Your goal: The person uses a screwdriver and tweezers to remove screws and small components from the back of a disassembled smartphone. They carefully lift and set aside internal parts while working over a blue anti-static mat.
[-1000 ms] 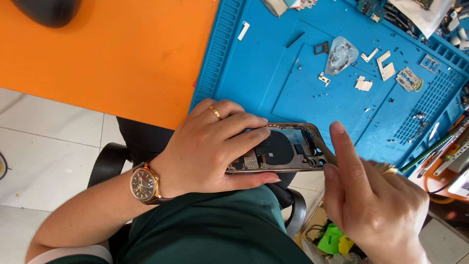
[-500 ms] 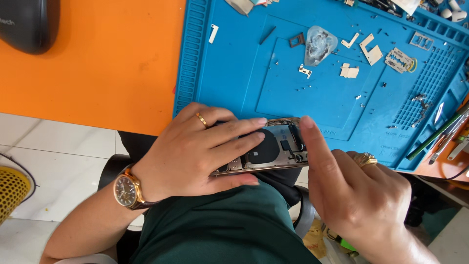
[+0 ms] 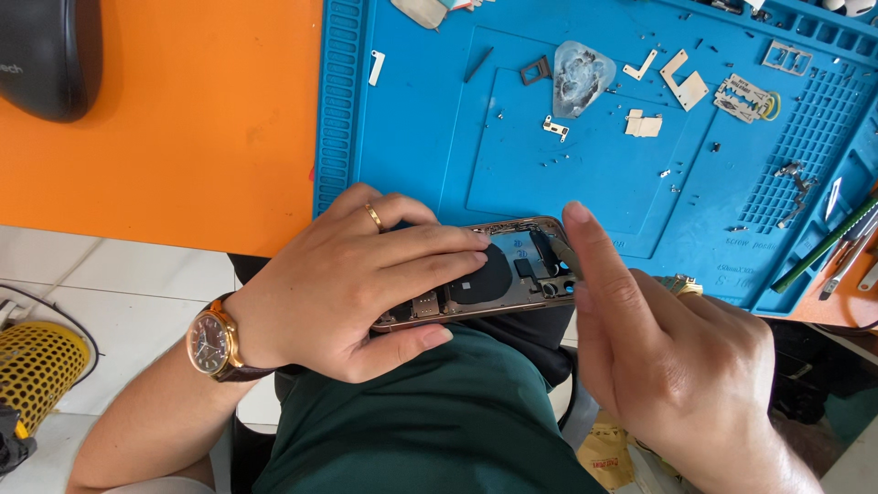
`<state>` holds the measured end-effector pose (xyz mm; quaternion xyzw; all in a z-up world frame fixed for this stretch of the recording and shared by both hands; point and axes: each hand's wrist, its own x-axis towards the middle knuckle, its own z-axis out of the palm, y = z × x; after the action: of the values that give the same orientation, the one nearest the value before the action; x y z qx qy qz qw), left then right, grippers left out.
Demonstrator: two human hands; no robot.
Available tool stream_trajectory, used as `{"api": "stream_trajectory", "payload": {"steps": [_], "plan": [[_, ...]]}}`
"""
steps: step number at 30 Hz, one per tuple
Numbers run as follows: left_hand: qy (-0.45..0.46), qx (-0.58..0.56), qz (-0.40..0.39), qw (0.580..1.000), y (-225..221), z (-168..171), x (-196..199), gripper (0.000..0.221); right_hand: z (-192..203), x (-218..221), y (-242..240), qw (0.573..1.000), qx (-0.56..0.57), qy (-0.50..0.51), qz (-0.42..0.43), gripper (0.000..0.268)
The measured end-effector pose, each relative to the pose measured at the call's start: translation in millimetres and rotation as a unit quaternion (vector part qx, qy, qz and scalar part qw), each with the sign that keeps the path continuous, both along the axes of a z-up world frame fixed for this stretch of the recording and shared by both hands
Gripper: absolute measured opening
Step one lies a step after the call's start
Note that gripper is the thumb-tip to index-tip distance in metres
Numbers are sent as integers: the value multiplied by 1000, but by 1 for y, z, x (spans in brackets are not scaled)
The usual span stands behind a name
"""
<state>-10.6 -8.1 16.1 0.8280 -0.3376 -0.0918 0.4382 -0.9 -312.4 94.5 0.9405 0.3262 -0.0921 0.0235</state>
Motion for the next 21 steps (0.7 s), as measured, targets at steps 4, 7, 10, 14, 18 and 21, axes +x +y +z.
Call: {"api": "stream_trajectory", "payload": {"steps": [4,7,10,14,18,21], "plan": [[39,4,2,999,0,7,2,59,-1,1,1,1000,-11,-5,0,60],[35,4,-2,999,-2,6,2,58,-2,3,2,1000,17,-11,16,52],[14,10,3,1000,-3,1,-2,60,-4,-2,2,999,-10,-25,20,50],[6,8,6,1000,-3,-1,-3,58,-12,-8,-11,1000,4,-6,13,53],[-13,5,13,1000,-3,-3,-3,56,-14,-10,-15,1000,23,-9,-9,51],[-20,3,14,1000,-3,-3,-3,55,-15,-11,-16,999,30,-8,-17,49]]}}
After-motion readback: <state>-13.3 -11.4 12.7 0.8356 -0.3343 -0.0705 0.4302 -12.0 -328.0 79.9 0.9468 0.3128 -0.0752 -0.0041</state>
